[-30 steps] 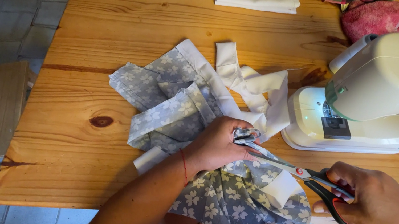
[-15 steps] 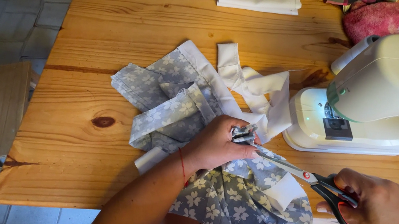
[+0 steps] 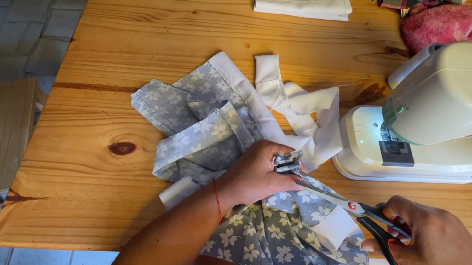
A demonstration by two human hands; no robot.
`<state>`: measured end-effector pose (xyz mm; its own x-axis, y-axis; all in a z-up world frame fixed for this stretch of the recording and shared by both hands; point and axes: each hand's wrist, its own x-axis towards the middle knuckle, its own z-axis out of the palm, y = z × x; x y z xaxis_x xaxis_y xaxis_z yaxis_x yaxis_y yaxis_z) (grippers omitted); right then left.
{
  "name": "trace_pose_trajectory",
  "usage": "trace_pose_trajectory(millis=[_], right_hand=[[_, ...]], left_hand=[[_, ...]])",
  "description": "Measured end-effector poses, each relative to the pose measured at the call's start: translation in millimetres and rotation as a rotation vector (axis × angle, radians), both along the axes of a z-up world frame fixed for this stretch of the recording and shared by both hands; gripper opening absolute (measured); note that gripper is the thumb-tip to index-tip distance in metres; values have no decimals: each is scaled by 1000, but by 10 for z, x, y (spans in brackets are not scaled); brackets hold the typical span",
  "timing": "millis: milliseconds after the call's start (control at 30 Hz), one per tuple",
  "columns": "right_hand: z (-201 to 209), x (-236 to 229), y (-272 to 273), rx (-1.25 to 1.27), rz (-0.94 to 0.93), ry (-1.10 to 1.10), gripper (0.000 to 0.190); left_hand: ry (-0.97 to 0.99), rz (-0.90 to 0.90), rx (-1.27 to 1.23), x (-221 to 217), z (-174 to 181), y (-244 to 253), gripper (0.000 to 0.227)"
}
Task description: The person cuts a piece of patterned fabric on a wooden table using scissors. They trim the edges and remove excess material, then fold and smooth the fabric. Finally, they trim loose threads from the cut edges.
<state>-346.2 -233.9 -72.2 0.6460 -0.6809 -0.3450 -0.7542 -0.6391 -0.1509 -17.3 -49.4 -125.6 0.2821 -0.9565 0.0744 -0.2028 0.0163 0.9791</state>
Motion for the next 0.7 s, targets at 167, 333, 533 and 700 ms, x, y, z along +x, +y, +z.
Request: trace_pose_trajectory(millis=[167,333,533,700], right_hand=[[-84,-86,-59,-14,36,-52,60],[7,-64,13,23,-28,-55,36],[-18,-108,39,26,-49,-113,53],[11,4,95,14,-36,-29,51]], left_hand=[[23,-9,-5,5,25,29,23],[81,-21,-51,34,70,74,16],[146,-11,-54,4,203,117,12],[156,-1,-73,-8,167,95,7]])
